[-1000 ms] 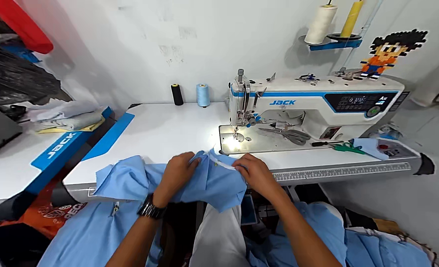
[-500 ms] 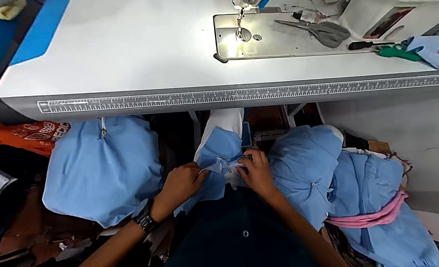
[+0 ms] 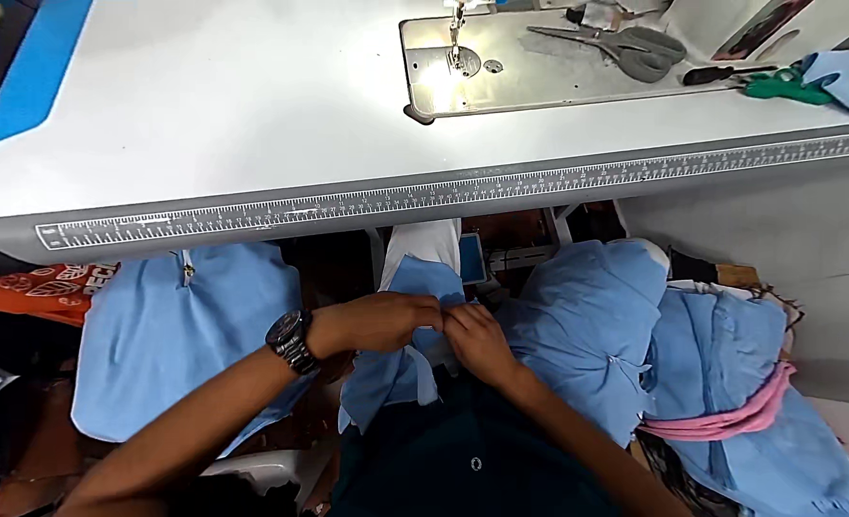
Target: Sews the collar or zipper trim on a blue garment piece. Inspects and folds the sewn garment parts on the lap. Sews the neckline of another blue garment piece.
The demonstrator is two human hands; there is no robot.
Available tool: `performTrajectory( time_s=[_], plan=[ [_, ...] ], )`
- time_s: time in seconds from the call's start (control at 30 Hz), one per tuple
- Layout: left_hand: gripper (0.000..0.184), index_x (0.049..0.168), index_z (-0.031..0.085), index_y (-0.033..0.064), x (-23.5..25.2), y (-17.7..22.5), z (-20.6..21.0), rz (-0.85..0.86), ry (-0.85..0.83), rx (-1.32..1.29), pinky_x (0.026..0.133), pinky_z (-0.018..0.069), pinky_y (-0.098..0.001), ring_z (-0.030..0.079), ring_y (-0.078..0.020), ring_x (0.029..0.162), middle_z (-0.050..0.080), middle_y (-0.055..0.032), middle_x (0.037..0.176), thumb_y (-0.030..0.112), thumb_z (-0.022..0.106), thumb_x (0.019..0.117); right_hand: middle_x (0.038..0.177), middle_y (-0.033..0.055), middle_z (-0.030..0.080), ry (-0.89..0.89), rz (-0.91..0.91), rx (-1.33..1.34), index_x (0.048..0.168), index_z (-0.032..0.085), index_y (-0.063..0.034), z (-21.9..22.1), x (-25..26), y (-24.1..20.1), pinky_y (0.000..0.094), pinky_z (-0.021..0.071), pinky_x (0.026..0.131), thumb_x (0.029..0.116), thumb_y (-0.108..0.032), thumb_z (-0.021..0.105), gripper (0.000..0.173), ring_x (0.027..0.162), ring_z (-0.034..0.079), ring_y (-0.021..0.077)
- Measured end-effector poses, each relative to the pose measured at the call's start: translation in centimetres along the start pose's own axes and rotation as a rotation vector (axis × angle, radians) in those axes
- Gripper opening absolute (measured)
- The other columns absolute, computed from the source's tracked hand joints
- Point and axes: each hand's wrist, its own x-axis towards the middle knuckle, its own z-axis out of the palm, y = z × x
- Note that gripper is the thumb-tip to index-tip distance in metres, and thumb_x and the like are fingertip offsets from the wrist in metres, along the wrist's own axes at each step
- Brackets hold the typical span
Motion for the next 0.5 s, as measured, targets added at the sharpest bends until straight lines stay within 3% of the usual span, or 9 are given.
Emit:
performTrajectory(
  time_s=[0.07,0.13,0.2,0.27,0.37,0.5],
  plan=[
    [0.032,0.115,0.071,0.0069,0.7,-0.5,-1.4,0.0,-0.214,-0.099,0.089,0.0576,-0.0454,0.068,-0.0232,0.104,0.069,-0.0083,0.114,-0.009,0.06,0.0895,0.104,0.0086,0.07,-0.005,-0.011,0.007,0.104,0.071,-0.008,-0.2,-0.4,0.0,0.0418,0.0569,0.084,0.0994,-0.006,0.057,0.015,0.097,0.068,0.026],
    [0.031,0.11,0.073,0.0022,0.9,-1.6,-2.0,0.049,-0.312,-0.242,0.098,0.0533,-0.0432,0.066,-0.0243,0.109,0.069,-0.0117,0.116,-0.013,0.054,0.0914,0.105,0.0101,0.07,0.001,-0.008,0.039,0.108,0.071,-0.0073,-0.4,-0.8,0.1,0.0417,0.0576,0.084,0.0998,-0.006,0.056,0.017,0.097,0.068,0.027],
    [0.033,0.109,0.074,0.0016,0.6,-3.0,-1.8,0.108,-0.3,-0.364,0.1,0.0524,-0.0379,0.065,-0.0205,0.111,0.069,-0.011,0.119,-0.012,0.047,0.0947,0.103,0.0106,0.07,0.014,-0.016,0.063,0.109,0.07,-0.0066,-0.4,-1.0,0.2,0.0392,0.0584,0.084,0.1015,-0.009,0.057,0.015,0.096,0.068,0.0268],
    [0.038,0.11,0.074,0.0029,0.2,-4.0,-1.3,0.15,-0.237,-0.388,0.098,0.0539,-0.0345,0.065,-0.0174,0.11,0.069,-0.009,0.12,-0.016,0.046,0.0918,0.098,0.0097,0.069,0.015,-0.033,0.082,0.108,0.072,-0.0066,-0.3,-1.0,0.3,0.0361,0.0593,0.081,0.1034,-0.021,0.061,0.018,0.093,0.068,0.0247],
    [0.029,0.106,0.077,0.0067,-0.5,-3.9,0.2,0.192,-0.134,-0.249,0.098,0.0549,-0.037,0.066,-0.0179,0.11,0.07,-0.0065,0.116,-0.01,0.058,0.0912,0.093,0.0078,0.067,-0.044,-0.071,0.105,0.106,0.073,-0.0089,0.1,-1.3,0.4,0.0346,0.06,0.075,0.1018,-0.027,0.064,0.021,0.088,0.068,0.0218],
    [0.001,0.088,0.075,0.0071,-0.6,-3.2,0.9,0.202,-0.035,-0.093,0.087,0.0574,-0.0393,0.068,-0.0203,0.098,0.071,-0.0061,0.1,0.008,0.075,0.0887,0.09,0.0055,0.066,-0.047,-0.091,0.094,0.104,0.075,-0.0124,0.5,-1.2,0.1,0.0352,0.0584,0.073,0.1024,-0.026,0.062,0.019,0.085,0.067,0.0212]
  ],
)
